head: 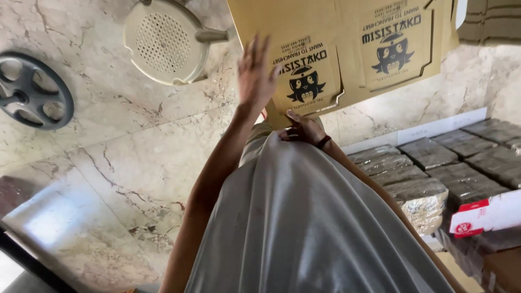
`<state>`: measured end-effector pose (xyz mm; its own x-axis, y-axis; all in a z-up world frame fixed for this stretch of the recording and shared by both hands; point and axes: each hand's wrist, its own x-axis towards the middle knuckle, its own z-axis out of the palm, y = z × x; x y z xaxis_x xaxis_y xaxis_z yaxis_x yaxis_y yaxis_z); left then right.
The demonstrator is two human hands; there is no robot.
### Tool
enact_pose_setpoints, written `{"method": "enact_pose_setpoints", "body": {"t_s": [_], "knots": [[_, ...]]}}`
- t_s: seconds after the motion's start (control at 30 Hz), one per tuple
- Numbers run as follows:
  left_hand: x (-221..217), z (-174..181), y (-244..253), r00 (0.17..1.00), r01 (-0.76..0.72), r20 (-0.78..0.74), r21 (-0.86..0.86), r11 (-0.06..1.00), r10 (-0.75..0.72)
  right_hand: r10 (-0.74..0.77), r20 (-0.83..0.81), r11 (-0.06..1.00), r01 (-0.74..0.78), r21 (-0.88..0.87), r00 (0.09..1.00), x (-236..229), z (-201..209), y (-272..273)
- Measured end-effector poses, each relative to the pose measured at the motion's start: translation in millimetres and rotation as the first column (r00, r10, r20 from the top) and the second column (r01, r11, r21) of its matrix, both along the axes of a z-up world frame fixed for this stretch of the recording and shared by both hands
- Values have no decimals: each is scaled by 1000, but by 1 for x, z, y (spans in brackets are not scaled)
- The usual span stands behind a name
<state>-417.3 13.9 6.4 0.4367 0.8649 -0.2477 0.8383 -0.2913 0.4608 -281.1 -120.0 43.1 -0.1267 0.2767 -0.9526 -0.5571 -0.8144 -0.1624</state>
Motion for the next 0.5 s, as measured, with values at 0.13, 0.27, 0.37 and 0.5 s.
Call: {"method": "enact_pose_setpoints", "body": {"t_s": [0.13,0.27,0.37,0.5], "knots": [[-51,14,-51,530,-438,164,-788,434,832,-34,-29,996,31,-88,999,1,51,26],[-36,21,-63,302,-355,29,-924,141,953,689,228,719,-688,-98,688,-25,169,70],[-9,37,-62,257,-421,28,-897,138,966,925,295,159,-947,278,241,34,85,52],[6,42,-49,95,-404,35,-912,71,995,883,442,60,-971,232,160,94,-85,73]]}}
